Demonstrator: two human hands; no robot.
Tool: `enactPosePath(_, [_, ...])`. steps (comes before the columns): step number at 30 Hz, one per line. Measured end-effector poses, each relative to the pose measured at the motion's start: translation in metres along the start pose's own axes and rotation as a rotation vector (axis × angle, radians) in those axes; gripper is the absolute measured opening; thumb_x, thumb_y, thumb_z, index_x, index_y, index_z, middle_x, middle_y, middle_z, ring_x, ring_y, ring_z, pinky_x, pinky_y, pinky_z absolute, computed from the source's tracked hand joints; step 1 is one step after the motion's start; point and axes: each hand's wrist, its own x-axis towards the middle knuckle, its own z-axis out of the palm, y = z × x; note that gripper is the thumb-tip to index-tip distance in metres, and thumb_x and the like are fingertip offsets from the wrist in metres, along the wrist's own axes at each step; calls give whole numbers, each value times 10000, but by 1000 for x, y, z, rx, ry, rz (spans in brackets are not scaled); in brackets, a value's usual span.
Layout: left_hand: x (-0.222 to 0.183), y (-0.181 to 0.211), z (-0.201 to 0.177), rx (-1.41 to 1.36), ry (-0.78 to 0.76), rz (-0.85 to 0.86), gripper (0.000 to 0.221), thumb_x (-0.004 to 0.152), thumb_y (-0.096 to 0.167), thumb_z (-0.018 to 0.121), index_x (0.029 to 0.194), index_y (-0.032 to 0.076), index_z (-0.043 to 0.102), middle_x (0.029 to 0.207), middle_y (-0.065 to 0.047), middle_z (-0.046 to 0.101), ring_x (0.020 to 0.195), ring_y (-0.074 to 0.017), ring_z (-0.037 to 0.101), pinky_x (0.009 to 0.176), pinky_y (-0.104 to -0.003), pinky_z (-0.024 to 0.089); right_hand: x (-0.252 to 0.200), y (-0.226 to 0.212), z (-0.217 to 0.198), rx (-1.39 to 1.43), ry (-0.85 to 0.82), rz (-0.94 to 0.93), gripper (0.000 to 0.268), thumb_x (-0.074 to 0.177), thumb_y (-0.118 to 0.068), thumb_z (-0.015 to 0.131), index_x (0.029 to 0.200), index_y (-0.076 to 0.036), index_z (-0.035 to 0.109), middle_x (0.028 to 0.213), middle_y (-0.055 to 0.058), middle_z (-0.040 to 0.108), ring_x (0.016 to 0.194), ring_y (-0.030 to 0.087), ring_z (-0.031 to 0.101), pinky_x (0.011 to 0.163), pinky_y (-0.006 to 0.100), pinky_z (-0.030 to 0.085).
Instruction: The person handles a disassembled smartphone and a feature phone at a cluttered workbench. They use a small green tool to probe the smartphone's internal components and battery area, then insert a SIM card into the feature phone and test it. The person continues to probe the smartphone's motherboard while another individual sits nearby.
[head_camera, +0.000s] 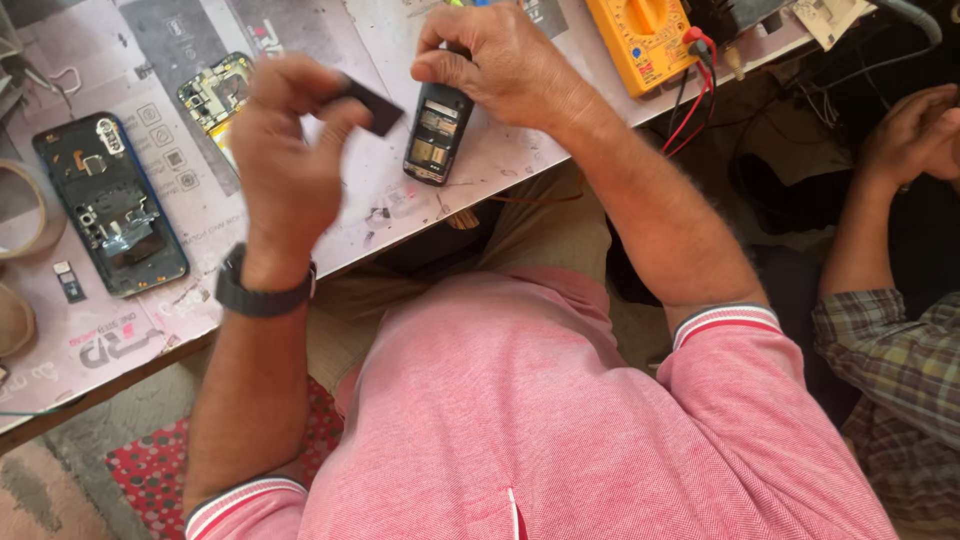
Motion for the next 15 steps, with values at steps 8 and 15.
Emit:
enactPosePath(8, [29, -14, 16, -352, 108, -174, 176, 978, -70, 759, 1109, 12, 676, 1047, -81, 727, 942, -143, 696, 883, -287, 578, 6, -50, -1, 290, -97, 139, 512, 853, -222, 810, 1281, -66, 575, 954, 98, 670, 733, 161, 625, 644, 295, 526])
enactPosePath(15, [93, 14, 3, 1193, 219, 629, 402, 742, 219, 882, 1055, 1, 758, 1097, -205, 683, 1054, -369, 628, 935, -541, 482, -16, -13, -23, -7, 178, 293, 203, 982, -176, 697, 1140, -48, 709, 901, 137, 756, 820, 238, 761, 738, 350, 577])
